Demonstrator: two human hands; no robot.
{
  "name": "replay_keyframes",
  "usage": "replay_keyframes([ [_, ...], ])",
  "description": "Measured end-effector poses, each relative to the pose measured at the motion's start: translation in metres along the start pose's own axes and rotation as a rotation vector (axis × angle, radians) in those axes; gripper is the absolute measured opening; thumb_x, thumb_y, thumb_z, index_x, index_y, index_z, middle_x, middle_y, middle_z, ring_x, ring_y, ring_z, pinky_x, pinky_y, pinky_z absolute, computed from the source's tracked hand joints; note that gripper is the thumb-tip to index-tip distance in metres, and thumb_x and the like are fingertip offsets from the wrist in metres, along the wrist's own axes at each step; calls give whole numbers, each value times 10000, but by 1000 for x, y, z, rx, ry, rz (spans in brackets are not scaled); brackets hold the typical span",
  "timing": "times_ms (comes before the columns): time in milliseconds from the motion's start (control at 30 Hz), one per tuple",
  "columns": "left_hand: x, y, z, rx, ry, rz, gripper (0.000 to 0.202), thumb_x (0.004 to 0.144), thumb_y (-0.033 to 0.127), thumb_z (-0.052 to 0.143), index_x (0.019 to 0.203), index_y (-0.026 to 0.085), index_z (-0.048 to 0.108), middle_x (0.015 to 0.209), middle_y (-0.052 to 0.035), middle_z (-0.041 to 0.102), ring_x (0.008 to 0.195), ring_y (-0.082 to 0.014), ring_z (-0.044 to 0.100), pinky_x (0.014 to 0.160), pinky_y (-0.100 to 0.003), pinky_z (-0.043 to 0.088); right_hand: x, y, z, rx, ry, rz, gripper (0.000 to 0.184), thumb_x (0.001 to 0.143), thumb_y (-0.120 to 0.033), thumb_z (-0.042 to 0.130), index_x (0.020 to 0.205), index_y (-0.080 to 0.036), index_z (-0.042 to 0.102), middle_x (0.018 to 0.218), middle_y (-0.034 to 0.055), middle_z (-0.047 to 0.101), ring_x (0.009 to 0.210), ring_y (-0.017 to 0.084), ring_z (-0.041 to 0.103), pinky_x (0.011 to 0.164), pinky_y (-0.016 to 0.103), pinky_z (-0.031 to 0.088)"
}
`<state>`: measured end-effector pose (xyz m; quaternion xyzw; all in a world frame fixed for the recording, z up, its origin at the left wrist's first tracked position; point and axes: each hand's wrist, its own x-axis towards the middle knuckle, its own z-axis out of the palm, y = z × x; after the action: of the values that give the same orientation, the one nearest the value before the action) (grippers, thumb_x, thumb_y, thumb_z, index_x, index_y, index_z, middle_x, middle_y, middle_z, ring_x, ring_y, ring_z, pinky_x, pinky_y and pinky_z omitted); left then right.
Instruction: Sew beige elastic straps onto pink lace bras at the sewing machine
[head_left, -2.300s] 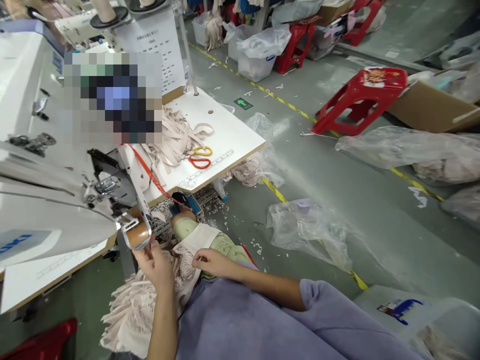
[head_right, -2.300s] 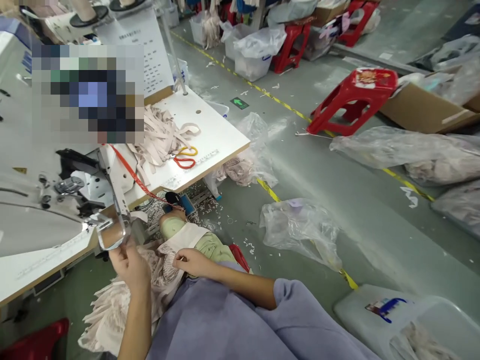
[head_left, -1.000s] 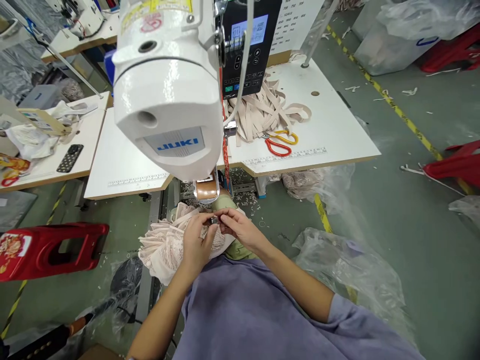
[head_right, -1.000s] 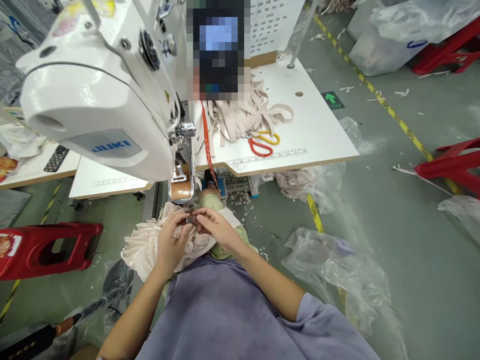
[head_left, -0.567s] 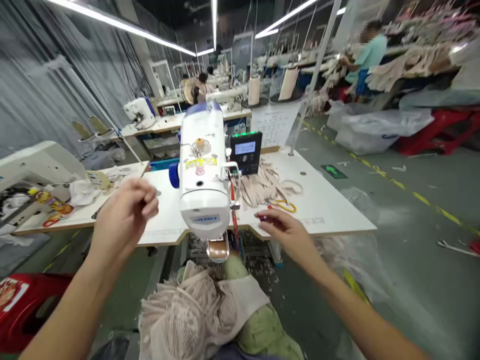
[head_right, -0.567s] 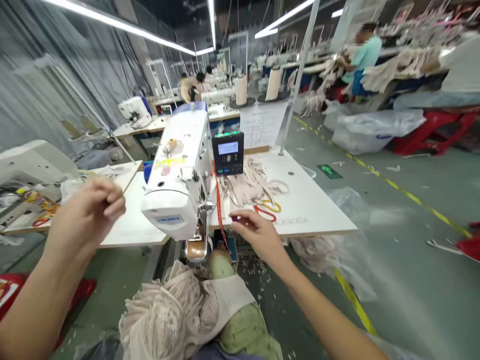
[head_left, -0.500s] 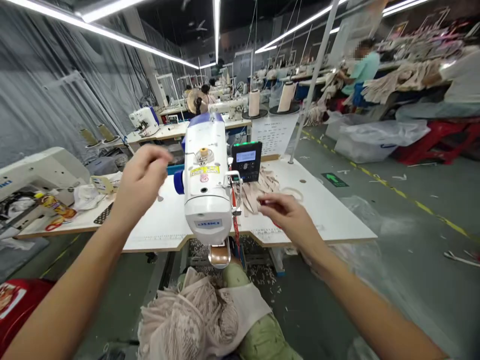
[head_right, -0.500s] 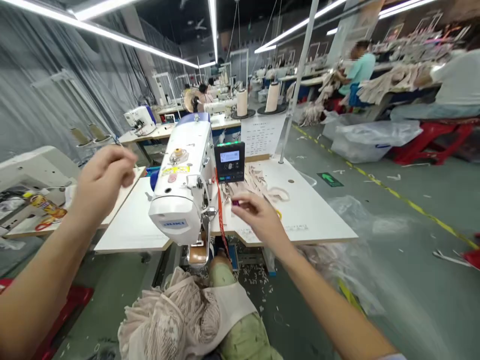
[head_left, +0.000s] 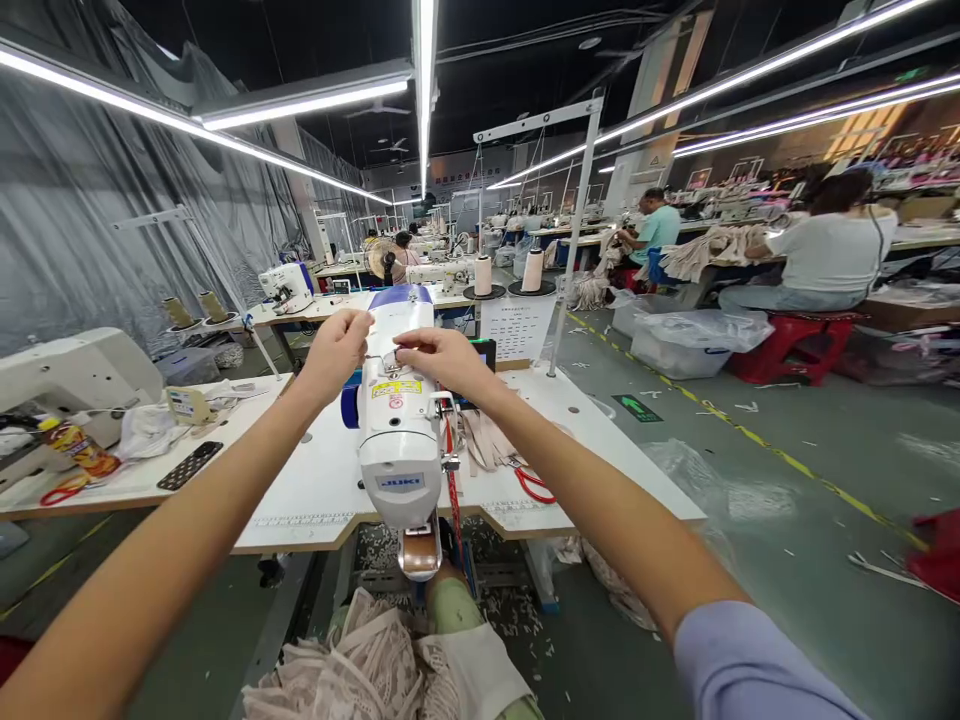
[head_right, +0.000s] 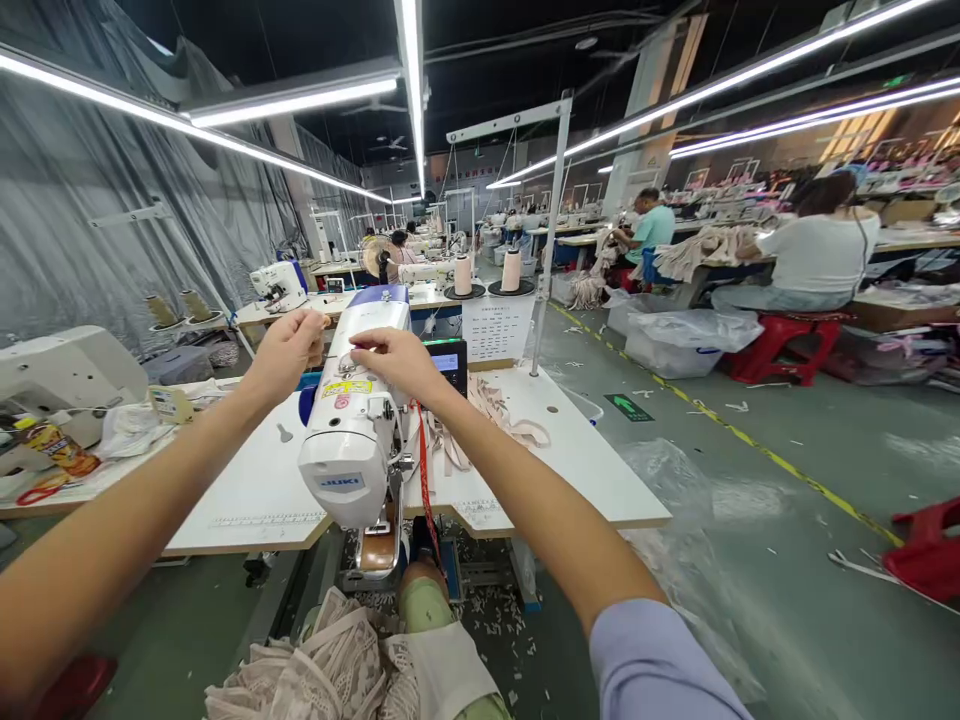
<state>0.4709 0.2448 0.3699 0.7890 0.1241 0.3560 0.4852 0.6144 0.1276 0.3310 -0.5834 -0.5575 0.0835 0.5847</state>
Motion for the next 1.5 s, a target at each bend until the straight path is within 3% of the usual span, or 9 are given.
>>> replay_keyframes([
  [200,-12,-3,2,-237,20,-61,115,692,224,585,741,183,491,603,81,348,436,-47,259,421,-179,177,19,-12,0,-245,-164,-3,226,816,-207,735,1036,-194,787,972,27,745,893,176,649,842,306,481],
  [433,-18,9,-7,-214,-33,-95,110,702,218,609,789,175,556,589,75,380,427,-44,266,404,-173,189,22,-4,-3,-408,-119,-119,184,932,-310,643,955,-207,795,1078,64,719,1072,228,625,972,358,444],
  [533,-24,18,-7,-160,-97,-137,137,733,230,643,731,173,518,571,73,383,419,-36,262,399,-171,172,31,-1,-2,-502,-20,-279,179,884,-245,705,1048,-225,773,1160,68,696,1123,240,594,1027,384,403],
  [667,-30,30,-6,-210,-187,-196,185,753,216,608,660,179,453,559,67,360,410,-31,239,394,-174,165,32,-3,-14,-785,-167,-535,191,966,-251,598,1004,-222,783,1081,78,729,1022,245,616,911,366,423],
  [900,-50,51,-21,-344,-238,-324,69,758,168,584,699,145,556,541,76,291,391,-25,181,362,-168,118,3,-16,-18,-756,-139,-430,174,939,-253,619,1030,-271,767,942,2,757,768,169,632,667,283,385],
  [1067,-50,47,-25,-440,-170,-283,132,811,187,600,703,148,536,552,72,327,393,-20,221,351,-143,158,37,-18,2,-689,-151,-327,96,873,-254,689,936,-245,760,847,-25,740,718,147,601,633,264,347],
  [1233,-59,36,-34,-395,-136,-352,174,842,189,584,684,146,526,538,74,325,388,-20,210,347,-146,147,38,-12,-20,-747,-193,-326,137,867,-292,667,824,-195,754,851,39,658,783,181,572,683,293,369],
  [1367,-63,55,-24,-517,-220,-309,251,894,225,556,662,158,487,561,67,314,398,-18,225,365,-149,166,27,-23,-17,-614,-389,-330,222,915,-366,614,833,-196,732,820,23,628,747,167,555,683,288,387],
  [1500,-56,64,-14,-515,-138,-196,279,936,219,511,666,162,466,563,64,314,400,-17,219,375,-150,161,43,-27,-7,-797,-328,-299,149,882,-257,642,775,-181,713,787,27,630,741,176,533,650,295,338],
])
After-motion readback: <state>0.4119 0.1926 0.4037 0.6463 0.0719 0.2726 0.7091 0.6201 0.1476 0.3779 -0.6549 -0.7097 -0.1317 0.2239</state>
